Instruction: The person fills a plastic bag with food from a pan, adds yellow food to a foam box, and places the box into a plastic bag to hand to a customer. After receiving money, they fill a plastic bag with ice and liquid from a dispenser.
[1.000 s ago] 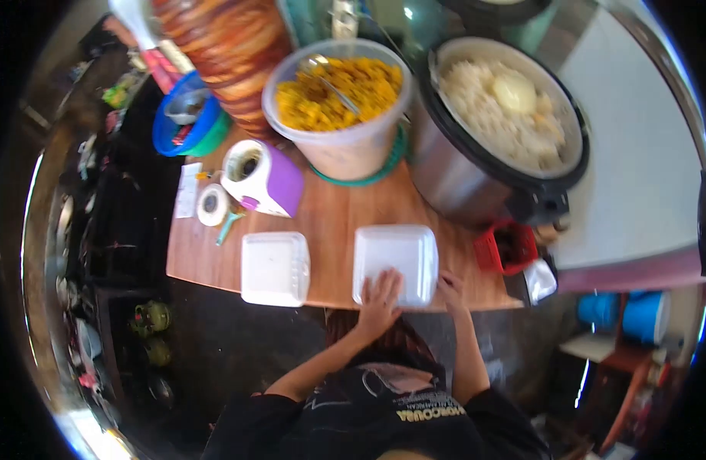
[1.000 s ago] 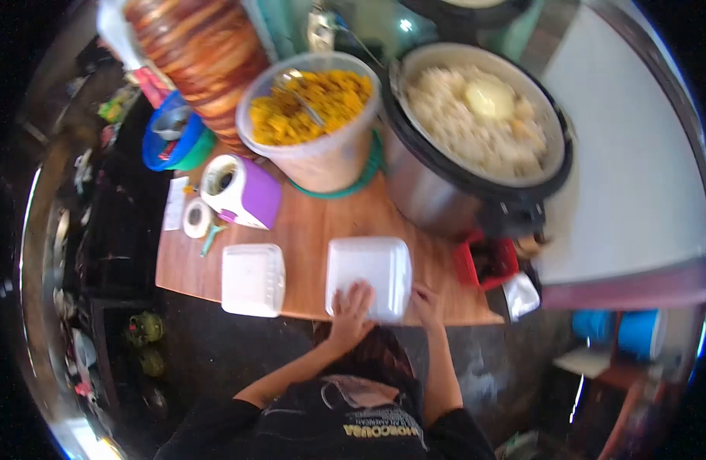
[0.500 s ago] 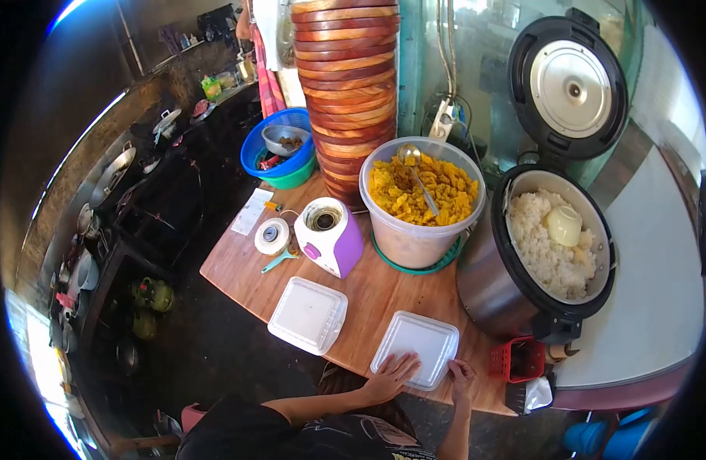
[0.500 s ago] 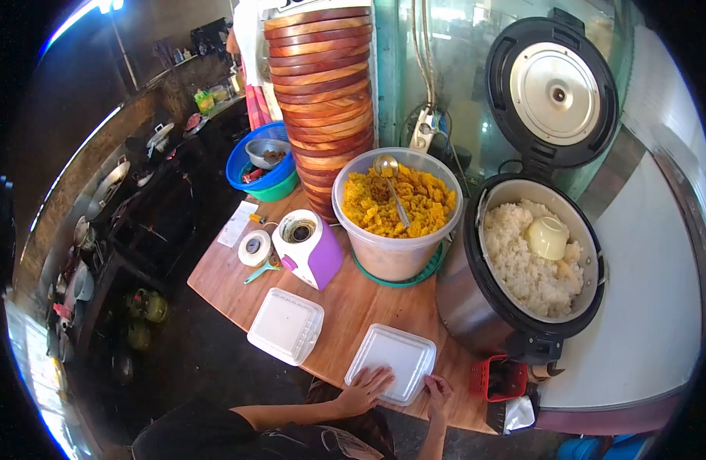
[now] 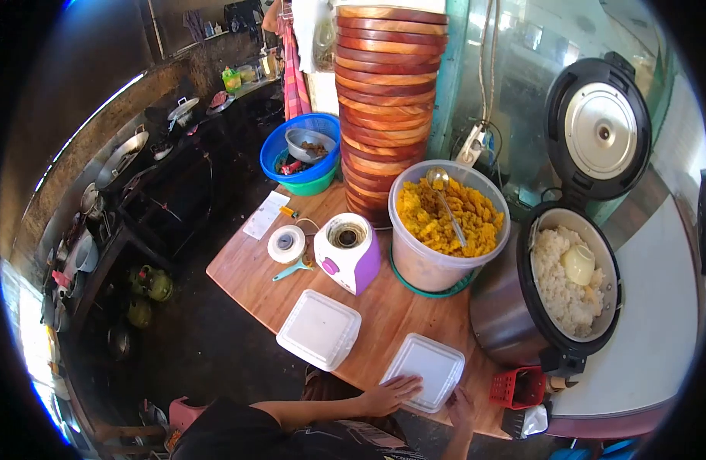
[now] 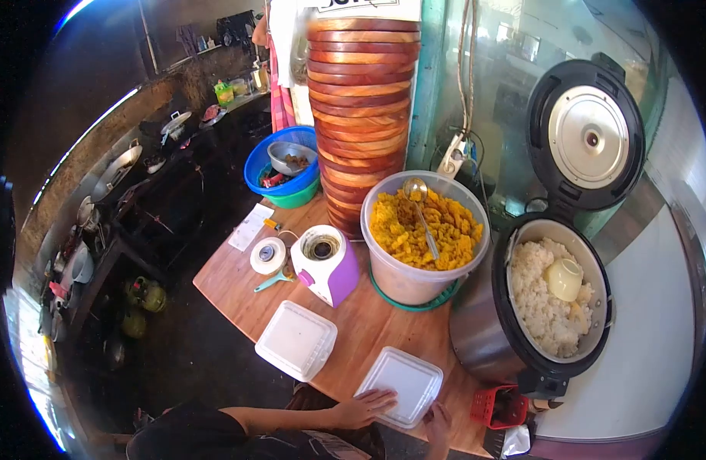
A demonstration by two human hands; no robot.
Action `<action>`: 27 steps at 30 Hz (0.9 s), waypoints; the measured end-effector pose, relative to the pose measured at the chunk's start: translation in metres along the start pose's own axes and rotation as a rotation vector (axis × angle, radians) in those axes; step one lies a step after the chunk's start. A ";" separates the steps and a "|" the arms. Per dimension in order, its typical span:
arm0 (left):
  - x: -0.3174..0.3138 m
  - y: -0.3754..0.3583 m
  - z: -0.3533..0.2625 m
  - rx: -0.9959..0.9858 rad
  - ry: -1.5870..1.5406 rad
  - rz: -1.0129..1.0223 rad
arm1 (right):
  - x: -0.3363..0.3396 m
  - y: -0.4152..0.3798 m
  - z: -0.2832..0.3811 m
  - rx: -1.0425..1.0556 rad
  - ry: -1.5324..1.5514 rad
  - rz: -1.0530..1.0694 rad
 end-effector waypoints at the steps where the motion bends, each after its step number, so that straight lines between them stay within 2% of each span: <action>1: -0.001 0.000 0.003 -0.041 -0.023 0.068 | 0.003 0.002 0.003 -0.042 -0.050 0.008; 3: -0.001 0.002 0.012 -0.107 -0.129 0.136 | 0.038 0.027 0.022 0.231 -0.736 -0.190; 4: 0.002 0.001 0.018 -0.109 -0.125 0.126 | 0.015 0.025 0.052 0.649 -0.955 -0.216; 5: 0.008 -0.002 0.023 -0.103 -0.178 0.116 | -0.036 0.000 0.092 1.077 -1.152 -0.240; 6: 0.016 -0.005 0.029 -0.097 -0.232 0.108 | -0.123 -0.037 0.131 1.060 -1.111 -0.249; 7: 0.038 -0.009 0.036 -0.122 -0.238 0.008 | -0.211 -0.073 0.170 1.043 -1.070 -0.257; 8: 0.054 -0.016 0.049 -0.121 -0.242 0.011 | -0.284 -0.094 0.186 1.203 -0.937 -0.179; 9: 0.076 -0.025 0.064 -0.127 -0.273 -0.069 | -0.362 -0.120 0.200 1.324 -0.869 -0.023; 10: 0.110 -0.031 0.074 -0.131 -0.305 -0.150 | -0.425 -0.133 0.204 1.353 -0.889 0.062; 11: 0.137 -0.040 0.093 0.063 -0.423 -0.096 | -0.493 -0.147 0.200 1.575 -0.819 0.190; 12: 0.180 -0.050 0.101 0.060 -0.427 -0.094 | -0.559 -0.152 0.196 1.657 -0.763 0.400; 14: 0.268 -0.083 0.134 0.195 -0.299 -0.339 | -0.678 -0.132 0.176 1.796 -0.769 0.595; 16: 0.322 -0.126 0.174 0.263 -0.127 -0.534 | -0.793 -0.096 0.156 1.943 -0.860 0.655; 18: 0.363 -0.178 0.210 0.456 -0.085 -0.634 | -0.890 -0.069 0.143 2.099 -1.022 0.548; 20: 0.401 -0.222 0.230 0.625 0.038 -0.754 | -0.968 -0.034 0.134 2.393 -1.364 0.162; 21: 0.411 -0.238 0.238 0.618 0.046 -0.758 | -0.994 -0.024 0.133 2.449 -1.482 -0.010; 23: 0.422 -0.278 0.261 0.803 0.020 -0.869 | -1.034 0.008 0.136 2.507 -1.675 -0.361; 24: 0.423 -0.291 0.269 0.800 0.020 -0.870 | -1.041 0.012 0.138 2.518 -1.680 -0.486; 26: 0.425 -0.311 0.283 0.811 0.108 -0.904 | -1.051 0.017 0.144 2.494 -1.702 -0.579; 27: 0.425 -0.314 0.290 0.844 0.051 -0.922 | -1.057 0.014 0.144 2.497 -1.710 -0.585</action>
Point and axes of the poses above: each hand's wrist, its own y-axis towards the middle knuckle, its own x-axis out of the back of the hand, z = x × y, the point moved 5 cm from there along y, towards the middle knuckle, and after that the axes turned 8 degrees about -z, right-handed, at the moved point
